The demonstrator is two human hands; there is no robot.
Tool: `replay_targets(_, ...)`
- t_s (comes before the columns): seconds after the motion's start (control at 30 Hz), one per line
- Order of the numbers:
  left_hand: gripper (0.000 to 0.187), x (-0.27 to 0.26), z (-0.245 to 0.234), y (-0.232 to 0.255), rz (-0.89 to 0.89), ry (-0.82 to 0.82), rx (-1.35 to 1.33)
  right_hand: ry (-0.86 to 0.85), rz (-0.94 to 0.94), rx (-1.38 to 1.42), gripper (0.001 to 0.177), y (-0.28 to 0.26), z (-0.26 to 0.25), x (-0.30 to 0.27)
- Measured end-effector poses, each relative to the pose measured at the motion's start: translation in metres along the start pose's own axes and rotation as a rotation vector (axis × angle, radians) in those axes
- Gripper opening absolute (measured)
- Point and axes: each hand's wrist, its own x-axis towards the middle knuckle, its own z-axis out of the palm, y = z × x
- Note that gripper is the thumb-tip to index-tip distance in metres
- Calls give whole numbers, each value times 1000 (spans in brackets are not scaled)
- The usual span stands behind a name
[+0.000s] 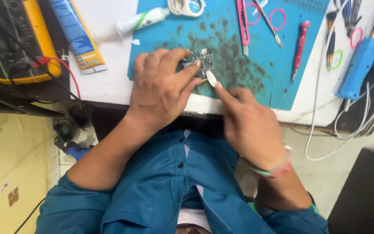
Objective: The person cleans a small circuit board by first using a soldering iron to heat and remove residue from the surface. They then use a cotton swab to wipe away debris, followed by a pink utility knife to scrape the board. Finally, they use a toothbrush to scrub the components and a metal tool to clean specific areas.
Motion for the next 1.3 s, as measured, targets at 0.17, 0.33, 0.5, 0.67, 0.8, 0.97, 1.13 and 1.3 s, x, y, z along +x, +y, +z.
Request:
replay_targets(0.17, 31, -4, 6, -3, 53, -54, -1, 191, -47, -34, 38, 44, -3, -19)
replay_targets(0.33, 35, 6, 7, -12, 144, -72, -56, 227, -102, -213, 35, 70, 5, -4)
replay_targets(0.5, 52, 3, 3, -10, 76, -49, -62, 317, -243, -33, 27, 65, 16, 7)
replay_targets(0.67, 59, 3, 8, -13, 17, -21, -53, 465, -225, -45, 21, 67, 34, 16)
replay_targets(0.8, 63, 2, 10, -12, 3, -32, -3, 555, -127, 62, 19, 70, 43, 18)
replay_targets(0.97, 55, 3, 10, -11, -27, -43, 21, 553, -91, 61, 26, 64, 46, 15)
replay_targets(1.13, 53, 8, 7, -12, -3, -53, 8, 514, -107, -146, 24, 67, 36, 26)
replay_targets(1.3, 58, 7, 4, -8, -2, -62, -8, 586, -122, -226, 26, 78, 22, 33)
